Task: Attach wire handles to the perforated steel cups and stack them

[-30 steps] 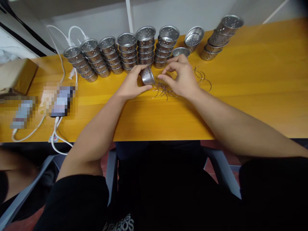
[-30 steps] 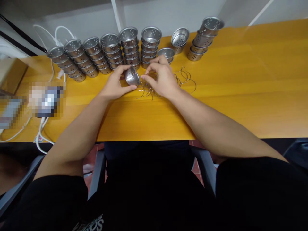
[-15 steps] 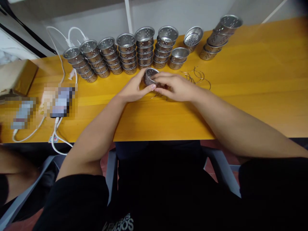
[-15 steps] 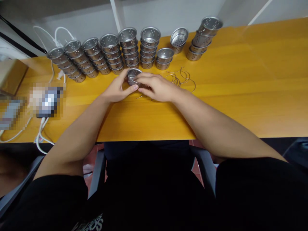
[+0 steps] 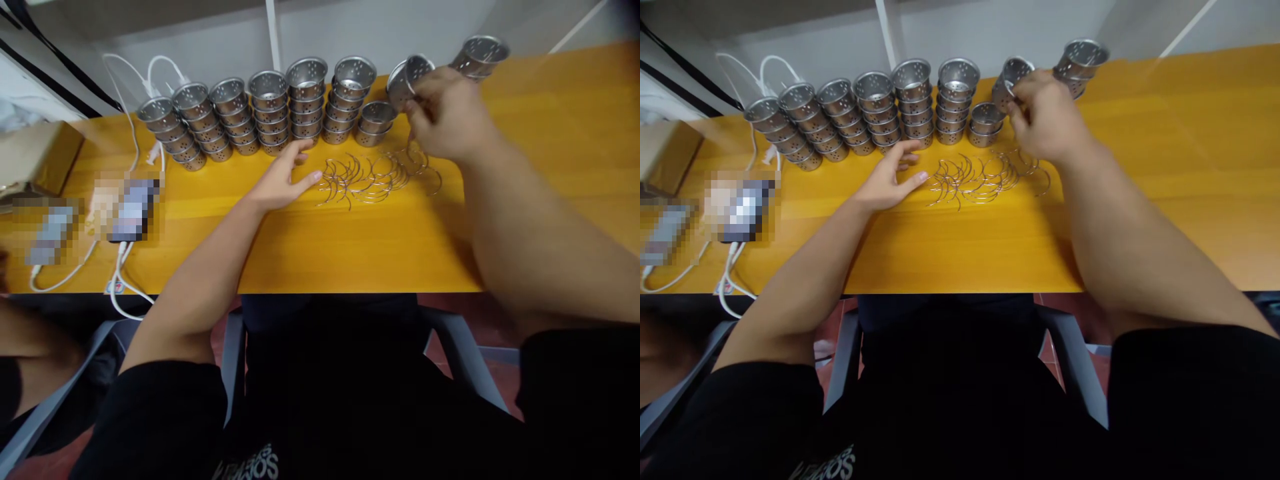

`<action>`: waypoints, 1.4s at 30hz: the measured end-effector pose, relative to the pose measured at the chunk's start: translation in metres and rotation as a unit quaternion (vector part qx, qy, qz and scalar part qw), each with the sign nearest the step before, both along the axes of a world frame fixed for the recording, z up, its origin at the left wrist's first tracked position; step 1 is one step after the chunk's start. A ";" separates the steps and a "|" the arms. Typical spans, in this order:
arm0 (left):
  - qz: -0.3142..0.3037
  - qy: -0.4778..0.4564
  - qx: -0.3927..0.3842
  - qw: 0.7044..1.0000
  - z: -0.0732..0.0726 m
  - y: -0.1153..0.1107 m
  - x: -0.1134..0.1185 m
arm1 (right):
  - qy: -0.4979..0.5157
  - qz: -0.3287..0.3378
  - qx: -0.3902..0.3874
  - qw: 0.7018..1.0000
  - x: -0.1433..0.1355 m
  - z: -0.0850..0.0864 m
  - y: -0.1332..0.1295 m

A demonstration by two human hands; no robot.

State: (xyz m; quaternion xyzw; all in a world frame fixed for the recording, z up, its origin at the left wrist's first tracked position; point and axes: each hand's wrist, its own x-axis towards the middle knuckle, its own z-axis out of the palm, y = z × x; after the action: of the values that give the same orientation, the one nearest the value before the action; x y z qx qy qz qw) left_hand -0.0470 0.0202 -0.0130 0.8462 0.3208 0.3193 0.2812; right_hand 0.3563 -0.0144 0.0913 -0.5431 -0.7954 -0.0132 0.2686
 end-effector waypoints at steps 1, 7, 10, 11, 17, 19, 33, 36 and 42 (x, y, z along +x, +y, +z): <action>0.001 0.002 -0.001 1.000 0.000 0.000 0.000 | -0.016 0.002 -0.009 1.000 -0.002 0.001 0.004; 0.010 0.019 0.005 1.000 -0.002 0.002 -0.002 | -0.083 0.008 -0.067 0.994 -0.020 0.009 0.026; 0.014 0.027 0.010 1.000 -0.001 0.001 -0.001 | -0.101 -0.003 -0.093 0.990 -0.026 0.009 0.034; 0.014 0.025 0.009 1.000 0.000 0.000 0.000 | -0.105 -0.004 -0.099 0.990 -0.027 0.008 0.035; 0.007 -0.002 -0.011 1.000 0.003 -0.003 0.000 | -0.121 -0.018 -0.110 0.986 -0.036 0.009 0.030; 0.010 -0.002 -0.015 1.000 0.002 -0.002 -0.001 | -0.125 -0.018 -0.105 0.986 -0.038 0.008 0.027; 0.003 0.017 -0.002 1.000 -0.006 0.006 -0.004 | -0.187 -0.050 -0.154 0.969 -0.043 0.020 0.044; 0.005 0.022 0.007 1.000 -0.006 0.005 -0.003 | -0.190 -0.062 -0.161 0.966 -0.052 0.026 0.036; 0.015 0.036 0.001 0.999 -0.005 0.002 -0.002 | -0.033 -0.074 -0.149 0.986 -0.042 0.032 0.019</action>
State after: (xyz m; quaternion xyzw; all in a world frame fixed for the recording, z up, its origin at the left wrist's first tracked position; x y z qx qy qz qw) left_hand -0.0488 0.0223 -0.0179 0.8523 0.3433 0.2934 0.2639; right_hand 0.3140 0.0045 0.1237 -0.6335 -0.7548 0.0678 0.1565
